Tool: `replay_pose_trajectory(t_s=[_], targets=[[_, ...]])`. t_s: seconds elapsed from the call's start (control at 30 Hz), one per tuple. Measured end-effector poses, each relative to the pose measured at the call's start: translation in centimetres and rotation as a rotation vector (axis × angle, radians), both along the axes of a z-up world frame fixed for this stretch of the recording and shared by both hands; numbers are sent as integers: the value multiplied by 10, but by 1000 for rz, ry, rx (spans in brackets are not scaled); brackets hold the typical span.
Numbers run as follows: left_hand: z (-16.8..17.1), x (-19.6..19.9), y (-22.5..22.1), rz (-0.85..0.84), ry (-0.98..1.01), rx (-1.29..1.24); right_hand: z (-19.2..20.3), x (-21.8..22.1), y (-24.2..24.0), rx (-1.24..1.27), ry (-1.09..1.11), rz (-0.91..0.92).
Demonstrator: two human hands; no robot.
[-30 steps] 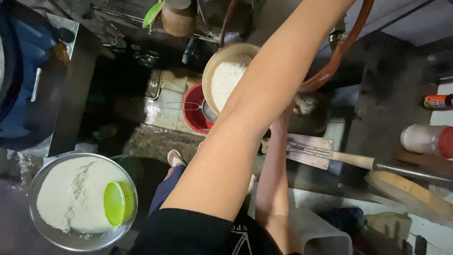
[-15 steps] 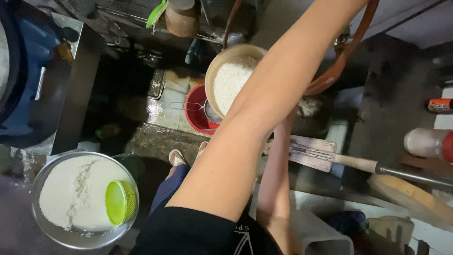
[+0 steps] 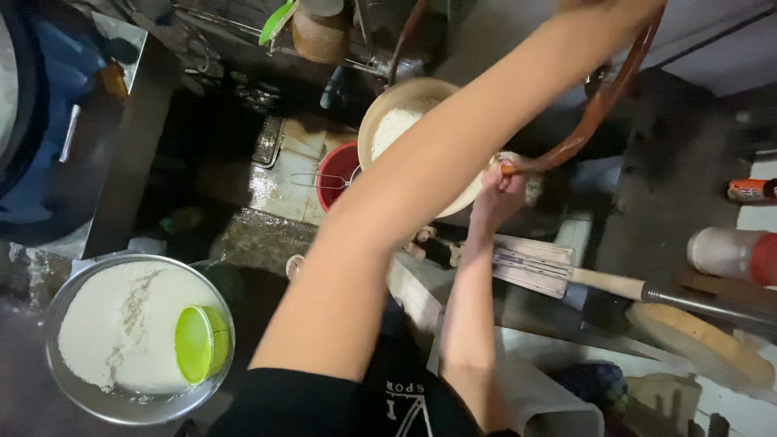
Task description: The person transfers grains from a large metal basin into a smaller green bowl by hand, and then pours the grains into a larger white container.
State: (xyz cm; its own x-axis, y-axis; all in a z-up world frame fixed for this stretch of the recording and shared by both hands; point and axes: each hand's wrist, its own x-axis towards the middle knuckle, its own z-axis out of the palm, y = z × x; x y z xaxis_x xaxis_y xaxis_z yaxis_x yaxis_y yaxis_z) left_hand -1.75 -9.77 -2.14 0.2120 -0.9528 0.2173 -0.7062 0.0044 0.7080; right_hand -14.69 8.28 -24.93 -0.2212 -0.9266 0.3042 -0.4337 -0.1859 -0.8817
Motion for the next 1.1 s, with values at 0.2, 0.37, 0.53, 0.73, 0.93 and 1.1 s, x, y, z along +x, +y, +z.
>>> replay_pose_trajectory(t_s=[0.2, 0.37, 0.53, 0.73, 0.93, 1.1], targets=[[-4, 18, 149, -123, 146, -606, 2, 24, -8, 199, -16, -129], [-98, 60, 232, -39, 303, -466, 1, 62, -11, -62, -415, 23], [-202, 113, 272, 680, 396, 175, -5, 54, -13, 403, -572, 206], [-251, 120, 276, 715, 480, 374, -3, 44, -12, 500, -552, 409], [-256, 123, 277, 655, 485, 257, 7, 23, -7, 620, -462, 530], [-248, 117, 283, 615, 436, 253, 21, 0, -9, 615, -215, 475]])
